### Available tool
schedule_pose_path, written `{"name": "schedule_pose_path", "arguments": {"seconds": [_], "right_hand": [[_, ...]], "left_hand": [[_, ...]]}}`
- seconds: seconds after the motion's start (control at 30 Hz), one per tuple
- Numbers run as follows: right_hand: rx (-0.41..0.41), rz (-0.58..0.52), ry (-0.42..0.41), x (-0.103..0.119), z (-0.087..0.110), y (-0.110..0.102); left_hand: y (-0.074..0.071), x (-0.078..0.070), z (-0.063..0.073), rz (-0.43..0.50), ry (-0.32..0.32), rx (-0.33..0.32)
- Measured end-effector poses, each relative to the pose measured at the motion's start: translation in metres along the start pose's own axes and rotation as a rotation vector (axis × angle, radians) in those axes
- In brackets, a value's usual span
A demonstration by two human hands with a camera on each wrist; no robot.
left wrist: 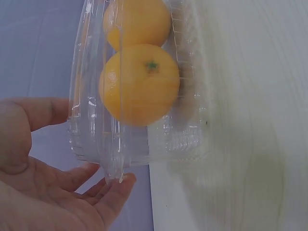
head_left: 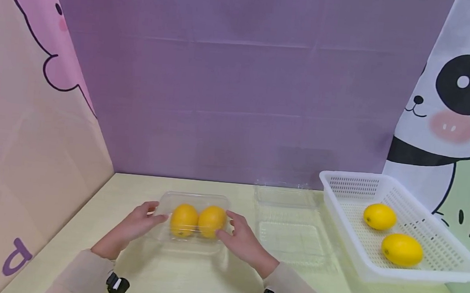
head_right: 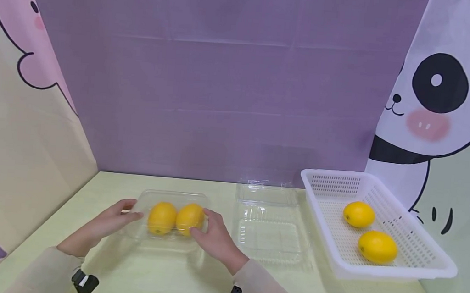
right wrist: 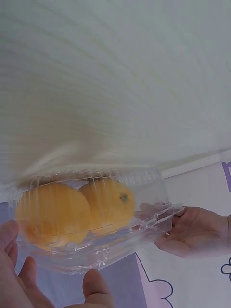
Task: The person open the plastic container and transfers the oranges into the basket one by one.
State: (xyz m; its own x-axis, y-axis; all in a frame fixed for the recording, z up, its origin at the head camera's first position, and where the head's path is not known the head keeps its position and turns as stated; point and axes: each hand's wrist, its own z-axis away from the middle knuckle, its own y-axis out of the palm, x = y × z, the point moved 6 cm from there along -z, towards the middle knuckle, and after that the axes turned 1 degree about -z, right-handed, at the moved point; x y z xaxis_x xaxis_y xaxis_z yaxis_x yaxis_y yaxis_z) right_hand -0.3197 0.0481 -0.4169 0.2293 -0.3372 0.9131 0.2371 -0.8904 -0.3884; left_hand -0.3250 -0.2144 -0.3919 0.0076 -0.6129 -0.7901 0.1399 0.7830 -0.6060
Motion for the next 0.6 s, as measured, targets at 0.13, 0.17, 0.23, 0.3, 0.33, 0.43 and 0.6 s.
{"name": "schedule_pose_path", "arguments": {"seconds": [0.13,0.17,0.23,0.3,0.33,0.43,0.6], "right_hand": [[-0.013,0.006,-0.006,0.0013,0.0024,-0.0018],[-0.015,0.009,-0.005,0.0009,0.0027,-0.0023],[-0.015,0.014,-0.001,0.0003,0.0035,-0.0032],[-0.012,0.018,0.002,-0.0001,0.0047,-0.0039],[-0.010,0.015,0.003,0.0000,0.0054,-0.0043],[-0.005,0.010,0.006,-0.0004,0.0069,-0.0050],[-0.020,-0.009,0.027,-0.0027,0.0080,-0.0046]], "left_hand": [[0.0021,-0.0047,0.0028,-0.005,0.013,0.003],[0.0027,-0.0056,0.0028,-0.008,0.014,0.005],[0.0039,-0.0064,0.0031,-0.005,0.013,0.007],[0.0053,-0.0062,0.0030,-0.004,0.010,0.010],[0.0058,-0.0064,0.0030,-0.004,0.011,0.011],[0.0068,-0.0076,0.0028,-0.008,0.017,0.010],[0.0075,-0.0089,0.0022,-0.019,0.019,0.008]]}}
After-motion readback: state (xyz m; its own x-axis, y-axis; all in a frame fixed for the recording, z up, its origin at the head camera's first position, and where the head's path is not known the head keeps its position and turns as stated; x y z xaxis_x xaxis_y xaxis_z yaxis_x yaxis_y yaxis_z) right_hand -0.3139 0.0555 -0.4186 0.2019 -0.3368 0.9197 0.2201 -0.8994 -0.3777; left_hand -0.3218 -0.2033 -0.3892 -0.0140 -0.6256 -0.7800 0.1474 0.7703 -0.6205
